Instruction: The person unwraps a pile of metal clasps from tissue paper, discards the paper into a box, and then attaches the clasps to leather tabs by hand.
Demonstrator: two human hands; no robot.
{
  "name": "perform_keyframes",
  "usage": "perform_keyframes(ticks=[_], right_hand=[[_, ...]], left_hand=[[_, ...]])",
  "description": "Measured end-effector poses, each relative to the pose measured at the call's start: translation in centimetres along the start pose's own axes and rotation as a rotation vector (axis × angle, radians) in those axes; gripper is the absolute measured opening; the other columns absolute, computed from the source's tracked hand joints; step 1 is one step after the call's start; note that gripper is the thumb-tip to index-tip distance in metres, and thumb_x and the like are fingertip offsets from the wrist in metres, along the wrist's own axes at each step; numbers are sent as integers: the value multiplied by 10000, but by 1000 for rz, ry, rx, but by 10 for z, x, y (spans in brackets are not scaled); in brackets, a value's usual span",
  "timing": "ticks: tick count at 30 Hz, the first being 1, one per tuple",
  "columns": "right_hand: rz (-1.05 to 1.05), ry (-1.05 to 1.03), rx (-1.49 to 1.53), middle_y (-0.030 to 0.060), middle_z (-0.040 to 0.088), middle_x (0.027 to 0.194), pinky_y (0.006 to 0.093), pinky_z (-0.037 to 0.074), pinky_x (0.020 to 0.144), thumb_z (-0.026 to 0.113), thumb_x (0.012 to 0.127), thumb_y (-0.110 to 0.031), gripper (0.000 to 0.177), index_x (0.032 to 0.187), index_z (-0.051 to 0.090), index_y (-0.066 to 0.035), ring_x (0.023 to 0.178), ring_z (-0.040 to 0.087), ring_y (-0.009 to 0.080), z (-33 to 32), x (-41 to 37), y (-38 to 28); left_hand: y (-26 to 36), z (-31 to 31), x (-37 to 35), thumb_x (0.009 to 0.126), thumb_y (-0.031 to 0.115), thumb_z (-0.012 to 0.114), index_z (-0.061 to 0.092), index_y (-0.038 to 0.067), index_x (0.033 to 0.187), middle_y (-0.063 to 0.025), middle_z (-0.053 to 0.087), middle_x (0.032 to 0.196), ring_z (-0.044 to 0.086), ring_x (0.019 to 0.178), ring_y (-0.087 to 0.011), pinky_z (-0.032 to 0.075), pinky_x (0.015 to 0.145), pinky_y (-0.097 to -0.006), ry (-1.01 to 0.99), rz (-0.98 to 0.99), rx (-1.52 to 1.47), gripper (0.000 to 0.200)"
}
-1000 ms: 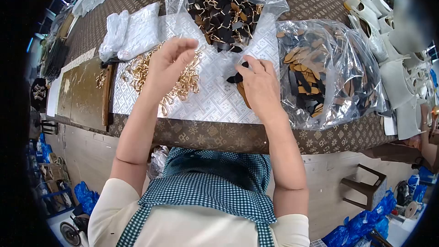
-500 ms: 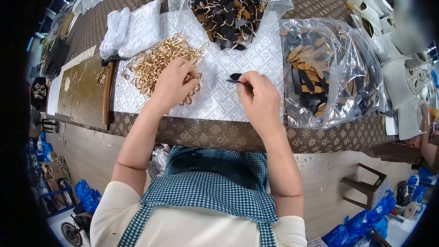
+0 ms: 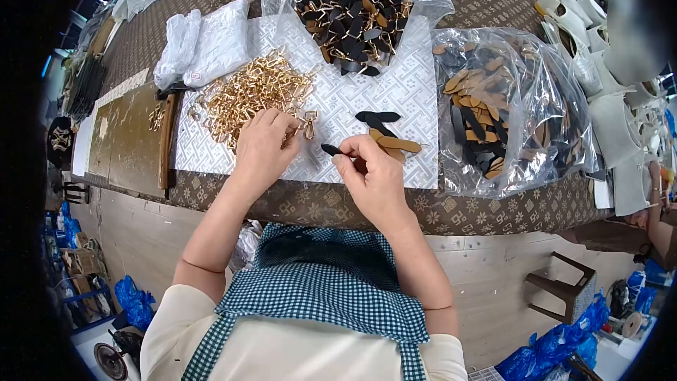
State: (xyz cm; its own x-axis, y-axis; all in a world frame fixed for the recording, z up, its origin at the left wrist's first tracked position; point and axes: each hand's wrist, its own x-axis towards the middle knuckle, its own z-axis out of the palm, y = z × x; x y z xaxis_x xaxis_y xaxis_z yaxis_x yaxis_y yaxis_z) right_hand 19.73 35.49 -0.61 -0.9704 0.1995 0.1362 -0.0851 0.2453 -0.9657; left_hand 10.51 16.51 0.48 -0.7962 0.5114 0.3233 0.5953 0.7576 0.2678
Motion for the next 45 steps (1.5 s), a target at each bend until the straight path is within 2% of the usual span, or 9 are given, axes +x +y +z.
perform_keyframes(ticks=[5, 9, 12, 15, 20, 23, 26, 33, 45], right_hand=[[110, -97, 193, 71, 692, 817, 204, 462, 529, 624, 931, -43, 104, 1007, 573, 6, 589, 572, 63, -2, -4, -1], [218, -106, 355, 64, 674, 813, 191, 432, 505, 592, 963, -86, 109, 1033, 567, -6, 547, 523, 52, 0, -4, -2], [287, -129, 427, 42, 649, 789, 184, 416, 496, 573, 978, -113, 116, 1040, 567, -16, 531, 498, 41, -3, -1, -8], [314, -135, 496, 21, 624, 764, 178, 409, 495, 555, 981, -111, 108, 1039, 567, -21, 535, 493, 32, -5, -2, -10], [207, -58, 305, 6, 605, 759, 184, 407, 516, 527, 961, -62, 114, 1050, 584, -19, 581, 498, 25, -6, -7, -17], [36, -9, 75, 16, 603, 771, 208, 407, 555, 526, 935, -25, 192, 1107, 608, -10, 626, 505, 35, -5, -10, -24], [-17, 4, 24, 108, 657, 833, 259, 488, 625, 614, 905, -67, 240, 1140, 608, -20, 691, 618, 132, -5, -13, -20], [-121, 37, -180, 115, 687, 885, 339, 546, 664, 749, 797, -156, 311, 1067, 626, -62, 768, 691, 252, -3, -16, -9], [-102, 50, -92, 102, 667, 800, 304, 538, 630, 749, 755, -125, 270, 950, 586, -35, 691, 681, 201, -5, -18, -15]], left_hand=[[-2, -1, 5, 731, 72, 677, 608, 65, 922, -77, 614, 854, 589, 854, -269, 451, 784, -405, 37, 22, -90, 204], [9, -16, 4, 747, -8, 661, 620, 27, 968, -70, 631, 845, 657, 843, -197, 515, 796, -334, -18, -173, -607, 227], [12, -20, -2, 794, -71, 631, 596, 2, 1021, -33, 592, 897, 637, 912, -125, 525, 831, -279, -169, -119, -892, 240], [18, -8, -8, 817, -139, 577, 580, -26, 1043, -58, 533, 1011, 629, 949, -151, 547, 861, -305, -266, -68, -1137, 253], [29, -4, -11, 931, 129, 668, 606, -17, 978, -41, 567, 946, 633, 889, -124, 539, 787, -278, -332, -227, -1453, 166], [30, 3, -9, 936, 130, 663, 642, -5, 1009, 3, 646, 855, 624, 758, -80, 506, 713, -229, -385, -354, -1577, 156], [29, -1, -3, 912, 139, 678, 659, 6, 983, -3, 667, 809, 621, 766, -70, 503, 701, -226, -423, -374, -1446, 152], [31, 0, 0, 865, 165, 704, 672, 15, 859, -8, 672, 769, 595, 706, -49, 488, 631, -218, -471, -390, -1182, 154], [38, -4, -1, 886, 76, 642, 605, 25, 854, 22, 622, 807, 560, 710, -33, 471, 641, -200, -531, -402, -1341, 71]])
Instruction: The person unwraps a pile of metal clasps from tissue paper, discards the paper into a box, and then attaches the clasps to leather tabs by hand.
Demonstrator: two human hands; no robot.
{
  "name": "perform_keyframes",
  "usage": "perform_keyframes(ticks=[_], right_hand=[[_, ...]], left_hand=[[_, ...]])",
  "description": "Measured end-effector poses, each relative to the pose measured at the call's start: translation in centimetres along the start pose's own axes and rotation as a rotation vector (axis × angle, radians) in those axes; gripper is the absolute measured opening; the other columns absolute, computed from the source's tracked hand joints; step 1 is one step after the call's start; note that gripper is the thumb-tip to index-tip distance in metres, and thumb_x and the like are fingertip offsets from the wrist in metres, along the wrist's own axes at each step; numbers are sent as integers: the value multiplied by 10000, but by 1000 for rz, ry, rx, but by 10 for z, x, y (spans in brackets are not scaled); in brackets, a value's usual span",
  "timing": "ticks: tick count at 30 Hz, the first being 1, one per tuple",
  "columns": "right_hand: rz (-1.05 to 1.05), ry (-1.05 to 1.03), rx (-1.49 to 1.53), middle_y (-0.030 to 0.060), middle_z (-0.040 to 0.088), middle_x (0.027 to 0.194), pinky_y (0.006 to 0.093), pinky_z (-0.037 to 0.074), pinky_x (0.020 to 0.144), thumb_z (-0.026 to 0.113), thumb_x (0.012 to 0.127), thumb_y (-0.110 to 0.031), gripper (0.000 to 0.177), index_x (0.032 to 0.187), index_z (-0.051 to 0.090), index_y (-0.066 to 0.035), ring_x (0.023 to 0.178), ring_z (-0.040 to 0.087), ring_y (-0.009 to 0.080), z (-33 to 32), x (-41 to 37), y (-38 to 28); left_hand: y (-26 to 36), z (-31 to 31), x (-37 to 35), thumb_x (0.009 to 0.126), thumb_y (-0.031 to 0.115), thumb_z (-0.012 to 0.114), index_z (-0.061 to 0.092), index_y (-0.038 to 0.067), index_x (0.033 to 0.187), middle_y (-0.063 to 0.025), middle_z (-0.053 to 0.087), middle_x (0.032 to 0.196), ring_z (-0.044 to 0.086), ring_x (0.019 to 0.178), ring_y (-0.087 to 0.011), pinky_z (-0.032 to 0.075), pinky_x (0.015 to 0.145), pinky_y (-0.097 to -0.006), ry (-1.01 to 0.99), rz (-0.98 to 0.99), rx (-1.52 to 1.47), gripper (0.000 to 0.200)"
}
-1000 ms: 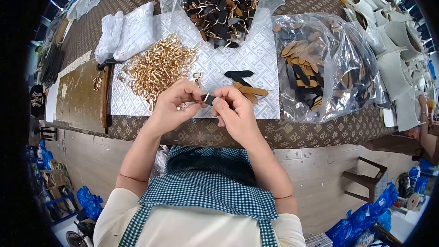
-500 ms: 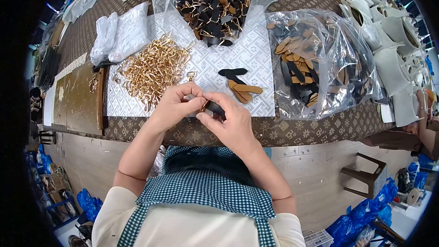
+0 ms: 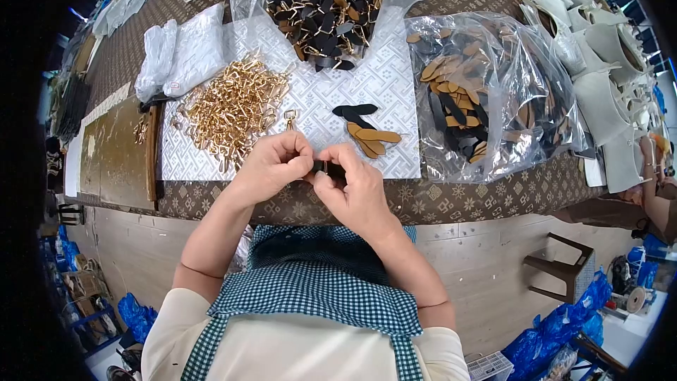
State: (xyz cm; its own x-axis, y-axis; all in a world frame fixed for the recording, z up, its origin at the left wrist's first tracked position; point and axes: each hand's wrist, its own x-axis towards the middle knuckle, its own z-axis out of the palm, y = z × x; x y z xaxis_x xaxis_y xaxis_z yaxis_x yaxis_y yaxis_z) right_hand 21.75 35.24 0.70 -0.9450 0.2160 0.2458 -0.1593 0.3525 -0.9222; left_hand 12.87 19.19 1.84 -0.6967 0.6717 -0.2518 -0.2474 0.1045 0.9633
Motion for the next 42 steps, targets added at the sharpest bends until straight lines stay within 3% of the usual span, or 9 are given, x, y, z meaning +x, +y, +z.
perform_keyframes(ticks=[9, 13, 16, 18, 20, 26, 30, 36, 42], right_hand=[[91, 6, 75, 126, 664, 808, 303, 524, 628, 700, 792, -97, 224, 973, 594, -18, 699, 675, 196, -5, 0, 7], [101, 37, 34, 106, 680, 910, 307, 536, 662, 773, 772, -124, 344, 1047, 595, -19, 753, 671, 185, -12, 3, 2], [-4, 127, 65, 133, 658, 1085, 322, 535, 743, 813, 764, -174, 633, 1309, 526, -26, 832, 648, 171, -19, 13, -1], [-48, 173, -22, 112, 661, 1090, 339, 516, 784, 761, 805, -136, 575, 1325, 532, -47, 879, 623, 205, -28, 19, 1], [-180, 187, -378, 109, 663, 1097, 338, 512, 791, 713, 823, -82, 352, 1166, 645, -39, 894, 613, 224, -42, 26, 7], [-171, 111, -621, 74, 656, 990, 387, 478, 791, 719, 783, -80, 198, 979, 704, -64, 901, 571, 280, -52, 26, 30], [-172, 127, -635, 63, 657, 922, 385, 482, 767, 720, 787, -80, 121, 905, 709, -58, 841, 576, 271, -48, 26, 35], [-323, 332, -548, 75, 666, 863, 349, 498, 696, 675, 861, -71, 81, 932, 678, -33, 782, 616, 259, -43, 28, 29], [52, 142, 43, 69, 645, 758, 257, 498, 611, 578, 964, -60, 93, 1039, 604, -11, 671, 628, 112, -6, 9, 7]], left_hand=[[2, 4, 8, 909, 68, 605, 583, 14, 843, -37, 640, 879, 626, 737, -80, 525, 681, -220, -23, 79, -143, 88], [12, -2, 13, 909, 61, 604, 593, 27, 885, -61, 668, 904, 638, 762, -105, 570, 732, -270, -36, 76, -160, 44], [24, -4, 29, 956, 137, 619, 589, 16, 954, -81, 684, 894, 680, 784, -143, 576, 729, -278, 113, 153, -225, 124], [38, -12, 46, 962, 185, 627, 562, 4, 1114, -143, 636, 1175, 653, 1035, -183, 540, 854, -310, 252, 370, -270, 245], [55, -14, 52, 945, 252, 663, 586, -28, 1133, -194, 580, 1258, 620, 1086, -193, 507, 913, -324, 393, 615, -26, 346], [21, -33, 26, 863, 223, 687, 667, 36, 1057, -106, 599, 1040, 594, 976, -273, 483, 844, -372, 373, 398, 1118, 271], [0, -30, 25, 822, 173, 693, 677, 40, 1042, -92, 585, 1049, 541, 1021, -292, 417, 898, -414, 499, 413, 1389, 258], [-5, -31, 28, 811, 160, 692, 631, 34, 924, -108, 576, 1097, 523, 1066, -310, 381, 943, -425, 517, 405, 1248, 180], [5, -21, 21, 815, 75, 726, 602, 7, 905, -58, 615, 894, 619, 841, -167, 482, 726, -316, 458, 334, 765, 168]])
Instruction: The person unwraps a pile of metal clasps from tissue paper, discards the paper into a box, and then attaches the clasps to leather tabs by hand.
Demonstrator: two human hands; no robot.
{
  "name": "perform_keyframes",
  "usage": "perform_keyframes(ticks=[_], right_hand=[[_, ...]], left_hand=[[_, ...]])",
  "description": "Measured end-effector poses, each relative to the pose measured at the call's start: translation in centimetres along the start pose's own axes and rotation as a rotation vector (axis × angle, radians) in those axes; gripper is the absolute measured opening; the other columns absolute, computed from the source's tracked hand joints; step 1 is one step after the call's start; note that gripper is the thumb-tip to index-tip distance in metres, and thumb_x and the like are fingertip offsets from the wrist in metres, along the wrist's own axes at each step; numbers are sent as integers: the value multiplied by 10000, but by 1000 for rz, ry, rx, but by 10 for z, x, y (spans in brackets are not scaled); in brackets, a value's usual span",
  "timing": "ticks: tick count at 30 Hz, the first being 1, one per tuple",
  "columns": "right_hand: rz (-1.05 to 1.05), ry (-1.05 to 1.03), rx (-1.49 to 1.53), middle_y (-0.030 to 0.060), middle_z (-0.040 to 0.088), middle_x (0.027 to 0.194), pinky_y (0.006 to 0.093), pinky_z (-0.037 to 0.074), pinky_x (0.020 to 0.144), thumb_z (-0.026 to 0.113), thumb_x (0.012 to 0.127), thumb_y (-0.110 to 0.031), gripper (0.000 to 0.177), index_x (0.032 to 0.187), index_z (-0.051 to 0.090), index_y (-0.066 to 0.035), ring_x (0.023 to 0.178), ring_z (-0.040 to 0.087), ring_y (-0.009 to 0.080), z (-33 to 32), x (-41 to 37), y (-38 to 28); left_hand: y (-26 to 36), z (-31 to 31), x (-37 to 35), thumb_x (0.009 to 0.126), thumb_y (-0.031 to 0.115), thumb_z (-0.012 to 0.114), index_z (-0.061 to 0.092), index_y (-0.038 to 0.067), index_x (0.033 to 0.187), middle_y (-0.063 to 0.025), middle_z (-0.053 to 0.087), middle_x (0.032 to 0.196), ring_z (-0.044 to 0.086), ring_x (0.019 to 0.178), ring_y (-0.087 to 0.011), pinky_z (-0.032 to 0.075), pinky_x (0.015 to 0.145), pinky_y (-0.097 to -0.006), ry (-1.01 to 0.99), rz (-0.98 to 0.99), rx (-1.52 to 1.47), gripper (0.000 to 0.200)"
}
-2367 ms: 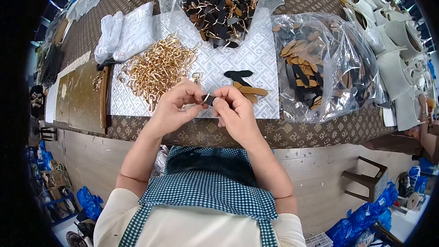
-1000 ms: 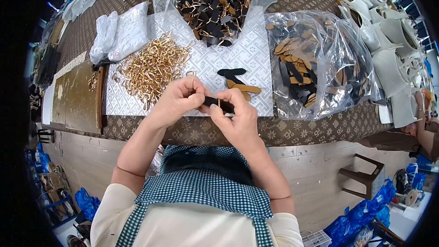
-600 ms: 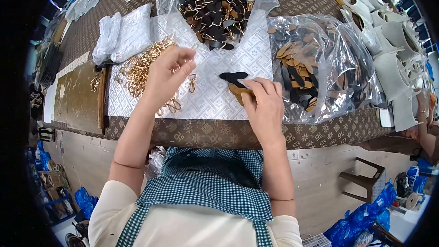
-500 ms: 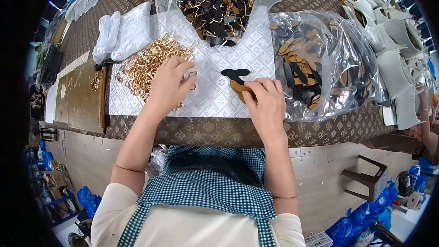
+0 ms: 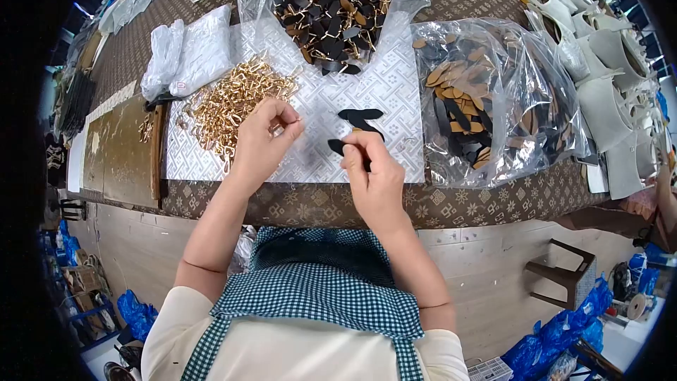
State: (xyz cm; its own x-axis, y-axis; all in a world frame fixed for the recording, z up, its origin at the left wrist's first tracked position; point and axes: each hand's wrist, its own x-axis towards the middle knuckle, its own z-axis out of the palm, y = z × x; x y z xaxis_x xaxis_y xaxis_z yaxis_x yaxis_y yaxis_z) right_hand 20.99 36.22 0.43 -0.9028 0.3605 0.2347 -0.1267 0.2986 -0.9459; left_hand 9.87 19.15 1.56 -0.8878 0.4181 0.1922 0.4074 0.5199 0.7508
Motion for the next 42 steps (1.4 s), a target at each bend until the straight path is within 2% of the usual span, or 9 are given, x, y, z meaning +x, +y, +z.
perform_keyframes(ticks=[1, 4, 21, 29, 31, 34, 35, 38, 42], right_hand=[[39, -25, 61, 76, 643, 794, 254, 499, 622, 565, 956, -37, 106, 1057, 582, -7, 691, 629, 104, 6, 0, 2], [30, -28, 97, 102, 651, 813, 273, 504, 629, 589, 916, -23, 158, 1070, 561, -1, 697, 633, 126, 17, -1, -3], [84, 11, 18, 102, 661, 810, 284, 517, 634, 620, 887, -28, 120, 994, 577, 4, 702, 649, 152, 11, 0, 4], [29, -142, 54, 70, 647, 793, 261, 505, 631, 608, 895, -21, 123, 1010, 570, -4, 680, 631, 119, 4, -3, -5], [-33, -136, 156, 20, 592, 775, 222, 443, 606, 621, 905, -45, 161, 1058, 586, -6, 670, 529, 59, 10, -7, -6], [-1, -285, -4, 76, 683, 926, 254, 516, 695, 750, 822, -95, 370, 1154, 607, -13, 788, 653, 116, 5, -14, -12], [-156, -225, -37, 111, 712, 984, 277, 543, 723, 785, 793, -112, 394, 1144, 629, -23, 841, 694, 152, 11, -16, 2], [-137, -149, -45, 109, 690, 910, 315, 558, 664, 779, 792, -172, 337, 1073, 635, -55, 765, 706, 236, 15, -22, 3], [-160, -104, -141, 110, 686, 881, 302, 545, 595, 757, 797, -143, 284, 1020, 619, -33, 696, 695, 220, 14, -22, 1]], left_hand=[[6, 0, -3, 858, 54, 719, 594, 2, 893, -13, 626, 819, 609, 736, -88, 495, 643, -251, -11, -122, -212, 140], [14, 10, -13, 908, 68, 682, 603, 2, 906, -12, 645, 850, 621, 754, -86, 521, 696, -246, -63, -213, -765, 104], [17, 24, -29, 946, 79, 635, 654, -22, 1011, -51, 658, 911, 679, 835, -142, 558, 779, -277, -124, -158, -881, 122], [5, 7, -21, 899, 94, 701, 622, 1, 976, -53, 648, 897, 668, 770, -143, 552, 732, -263, -448, -370, -1056, 144], [3, 2, -21, 894, 96, 710, 624, 4, 972, -46, 663, 879, 665, 764, -126, 548, 703, -244, -527, -445, -1041, 149], [-13, 0, -24, 903, 106, 703, 635, 5, 938, -26, 664, 833, 635, 744, -84, 530, 668, -224, -579, -314, -976, 127], [-15, 0, -24, 906, 110, 701, 637, 6, 931, -22, 663, 828, 629, 741, -76, 527, 664, -221, -595, -278, -934, 125], [-6, 0, -28, 925, 106, 673, 635, 20, 915, 1, 654, 810, 618, 735, -66, 508, 657, -212, -565, -284, -889, 95], [3, 4, -33, 942, 114, 633, 619, 18, 894, 15, 634, 788, 594, 721, -52, 477, 640, -204, -483, -222, -703, 108]])
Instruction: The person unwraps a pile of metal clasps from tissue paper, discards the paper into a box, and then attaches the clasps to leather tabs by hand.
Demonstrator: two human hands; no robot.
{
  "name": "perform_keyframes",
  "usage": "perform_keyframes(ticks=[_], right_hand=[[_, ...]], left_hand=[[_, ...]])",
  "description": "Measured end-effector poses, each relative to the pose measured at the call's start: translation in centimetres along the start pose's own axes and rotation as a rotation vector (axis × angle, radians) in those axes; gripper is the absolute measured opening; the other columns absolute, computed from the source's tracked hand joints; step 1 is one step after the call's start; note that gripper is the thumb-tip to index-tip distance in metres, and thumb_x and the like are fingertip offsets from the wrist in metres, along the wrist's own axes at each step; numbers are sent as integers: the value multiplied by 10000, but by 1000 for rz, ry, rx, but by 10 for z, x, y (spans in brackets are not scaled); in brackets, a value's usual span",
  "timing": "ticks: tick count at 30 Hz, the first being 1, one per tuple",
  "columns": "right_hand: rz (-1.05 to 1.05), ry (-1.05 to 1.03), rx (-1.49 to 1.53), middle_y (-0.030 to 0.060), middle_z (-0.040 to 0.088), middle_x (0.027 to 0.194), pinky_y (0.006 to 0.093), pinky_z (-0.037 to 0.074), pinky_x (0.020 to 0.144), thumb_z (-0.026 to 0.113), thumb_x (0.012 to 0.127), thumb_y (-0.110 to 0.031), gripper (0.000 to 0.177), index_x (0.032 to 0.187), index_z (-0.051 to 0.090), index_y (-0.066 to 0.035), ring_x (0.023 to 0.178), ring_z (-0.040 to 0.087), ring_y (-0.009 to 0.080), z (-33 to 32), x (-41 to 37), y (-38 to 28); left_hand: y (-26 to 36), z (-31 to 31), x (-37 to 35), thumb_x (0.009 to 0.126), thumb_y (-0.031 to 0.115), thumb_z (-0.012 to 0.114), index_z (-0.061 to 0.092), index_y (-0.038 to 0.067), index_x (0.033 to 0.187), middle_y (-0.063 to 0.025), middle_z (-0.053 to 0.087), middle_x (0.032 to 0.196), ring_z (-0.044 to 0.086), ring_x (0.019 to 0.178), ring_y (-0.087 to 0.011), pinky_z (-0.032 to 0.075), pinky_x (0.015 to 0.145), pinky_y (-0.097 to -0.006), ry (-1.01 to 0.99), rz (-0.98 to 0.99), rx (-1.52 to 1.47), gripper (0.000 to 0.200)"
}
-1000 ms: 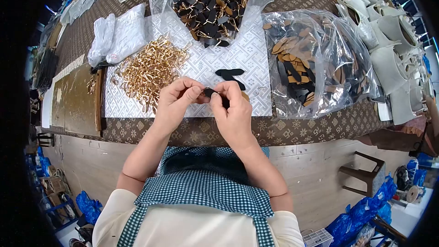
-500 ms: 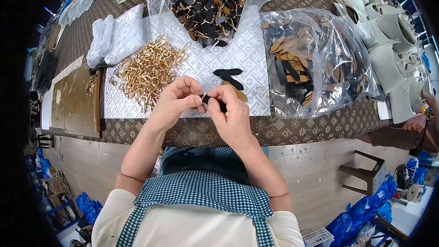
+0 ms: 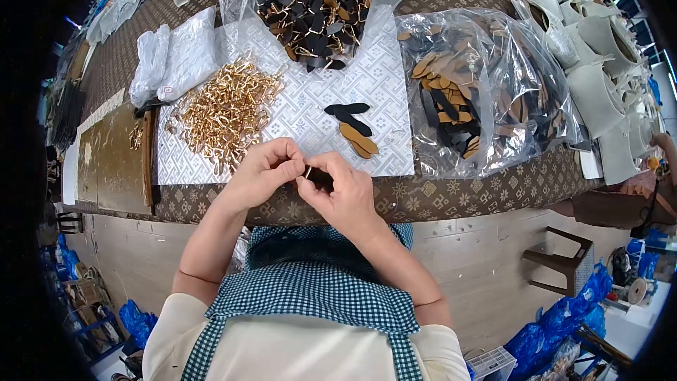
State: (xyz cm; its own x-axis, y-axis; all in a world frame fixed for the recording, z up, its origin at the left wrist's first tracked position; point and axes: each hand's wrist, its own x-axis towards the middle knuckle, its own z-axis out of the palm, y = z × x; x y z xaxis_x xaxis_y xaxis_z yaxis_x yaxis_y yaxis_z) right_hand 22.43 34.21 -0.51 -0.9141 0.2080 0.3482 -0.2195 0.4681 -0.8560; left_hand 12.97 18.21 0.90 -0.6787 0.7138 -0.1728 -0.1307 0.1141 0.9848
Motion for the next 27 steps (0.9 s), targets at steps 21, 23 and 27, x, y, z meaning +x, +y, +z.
perform_keyframes(ticks=[21, 23, 27], right_hand=[[-38, 131, -399, 103, 645, 1045, 392, 469, 806, 715, 841, -212, 376, 1161, 634, -32, 914, 569, 290, -46, 36, 11], [-37, 118, -452, 75, 641, 967, 394, 465, 785, 737, 797, -151, 266, 1037, 671, -60, 894, 565, 285, -46, 38, 15], [-48, 81, -511, 75, 632, 901, 401, 470, 752, 739, 772, -100, 201, 961, 681, -62, 857, 575, 283, -39, 33, 26]], left_hand=[[44, -27, 45, 926, 198, 671, 469, 1, 1354, -135, 582, 1281, 530, 1239, -210, 441, 1013, -342, 421, 450, 130, 513], [43, -44, 31, 884, 178, 694, 631, 45, 1178, -94, 644, 1110, 618, 1038, -185, 485, 883, -304, 462, 422, 490, 329], [36, -47, -16, 857, 158, 693, 697, 57, 998, -93, 618, 901, 642, 812, -242, 509, 714, -344, 372, 140, 853, 174]])
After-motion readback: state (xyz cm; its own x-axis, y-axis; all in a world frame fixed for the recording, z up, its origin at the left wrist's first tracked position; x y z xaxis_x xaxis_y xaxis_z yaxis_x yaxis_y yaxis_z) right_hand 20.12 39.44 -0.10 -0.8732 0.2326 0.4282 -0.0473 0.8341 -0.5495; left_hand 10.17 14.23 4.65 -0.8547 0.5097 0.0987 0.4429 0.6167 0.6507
